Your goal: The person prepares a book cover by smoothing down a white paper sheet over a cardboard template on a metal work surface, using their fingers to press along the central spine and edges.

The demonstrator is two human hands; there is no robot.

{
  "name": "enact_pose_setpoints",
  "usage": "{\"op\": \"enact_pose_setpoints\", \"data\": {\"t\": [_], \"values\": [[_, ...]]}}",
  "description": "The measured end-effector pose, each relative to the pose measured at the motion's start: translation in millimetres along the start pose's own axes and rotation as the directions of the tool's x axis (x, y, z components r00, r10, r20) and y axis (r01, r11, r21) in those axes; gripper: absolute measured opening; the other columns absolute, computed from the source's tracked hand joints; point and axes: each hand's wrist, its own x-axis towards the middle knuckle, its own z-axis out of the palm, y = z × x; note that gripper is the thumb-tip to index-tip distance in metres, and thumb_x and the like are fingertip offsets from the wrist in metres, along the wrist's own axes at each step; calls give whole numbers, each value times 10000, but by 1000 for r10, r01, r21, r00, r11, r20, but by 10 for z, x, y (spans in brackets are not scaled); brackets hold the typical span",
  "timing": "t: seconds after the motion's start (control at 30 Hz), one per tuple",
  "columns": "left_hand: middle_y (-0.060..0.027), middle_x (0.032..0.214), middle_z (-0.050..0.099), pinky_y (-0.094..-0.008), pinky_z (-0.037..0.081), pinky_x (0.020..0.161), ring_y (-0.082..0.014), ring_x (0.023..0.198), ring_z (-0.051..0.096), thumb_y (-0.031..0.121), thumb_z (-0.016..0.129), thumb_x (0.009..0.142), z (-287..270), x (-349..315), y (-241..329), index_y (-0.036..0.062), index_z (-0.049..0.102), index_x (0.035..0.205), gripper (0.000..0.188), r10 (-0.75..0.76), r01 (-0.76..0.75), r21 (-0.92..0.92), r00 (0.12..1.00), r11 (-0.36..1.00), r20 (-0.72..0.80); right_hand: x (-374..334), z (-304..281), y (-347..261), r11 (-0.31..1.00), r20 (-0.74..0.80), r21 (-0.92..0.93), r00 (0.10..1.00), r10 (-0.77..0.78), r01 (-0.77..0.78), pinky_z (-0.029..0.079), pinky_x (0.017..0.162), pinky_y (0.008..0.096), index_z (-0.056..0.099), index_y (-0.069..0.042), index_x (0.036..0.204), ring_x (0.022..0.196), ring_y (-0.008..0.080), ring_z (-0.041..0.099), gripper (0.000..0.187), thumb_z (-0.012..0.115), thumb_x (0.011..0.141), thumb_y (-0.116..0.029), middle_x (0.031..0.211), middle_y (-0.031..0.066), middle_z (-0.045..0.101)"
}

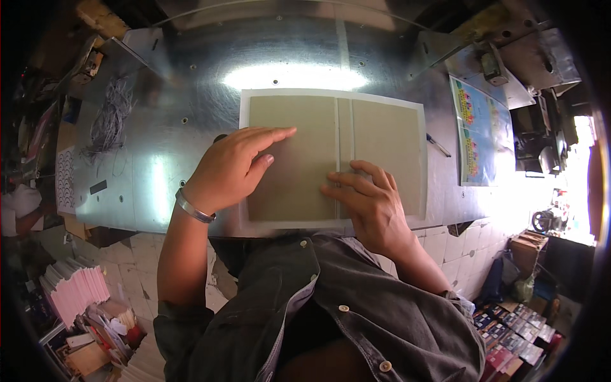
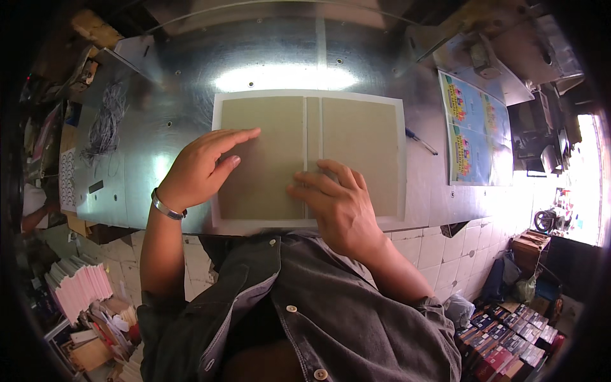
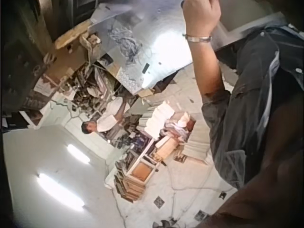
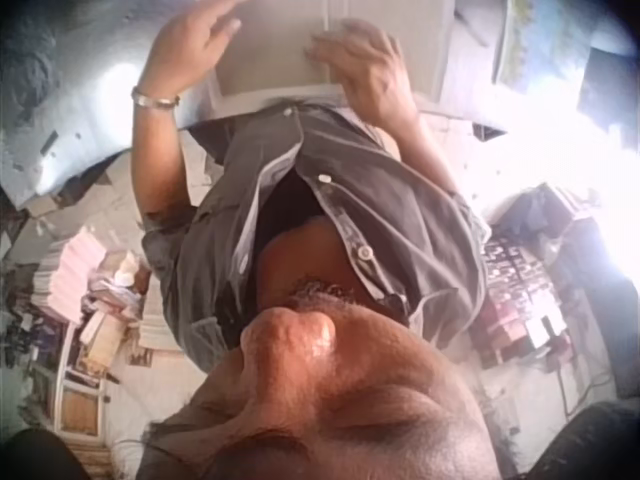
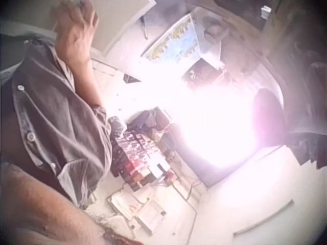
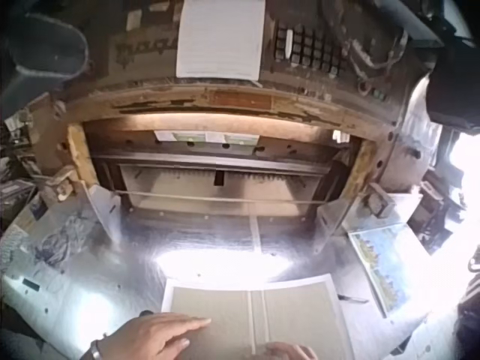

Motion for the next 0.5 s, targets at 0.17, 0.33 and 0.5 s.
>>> {"op": "enact_pose_setpoints", "data": {"t": [0.17, 0.33, 0.5], "values": [[-129, 1442, 758, -404, 602, 1001, -327, 1189, 730, 0, 712, 1004, 97, -20, -24, 163, 685, 1563, 583, 20, -20, -2, 998, 1000, -61, 25, 6, -15, 1000, -12, 12, 1000, -4, 5, 463, 1163, 522, 826, -146, 1311, 1396, 382, 600, 420, 739, 904, -85, 1429, 47, 757], [-125, 1422, 766, -427, 577, 1064, -335, 1212, 727, 10, 728, 989, 124, -3, 3, 149, 695, 1541, 570, 22, -20, 26, 996, 999, -84, -10, 68, -4, 1000, -54, 18, 999, 4, -3, 452, 1167, 528, 820, -172, 1337, 1418, 381, 586, 444, 857, 899, -238, 1455, 35, 743], [-101, 1427, 759, -452, 556, 1144, -331, 1336, 693, 39, 709, 994, 211, -34, -5, 138, 675, 1540, 556, 81, -73, 71, 989, 995, -120, -57, 39, -80, 999, -48, 28, 999, 24, -23, 441, 1175, 521, 816, -170, 1348, 1429, 378, 580, 471, 864, 886, -247, 1464, 41, 737]]}}
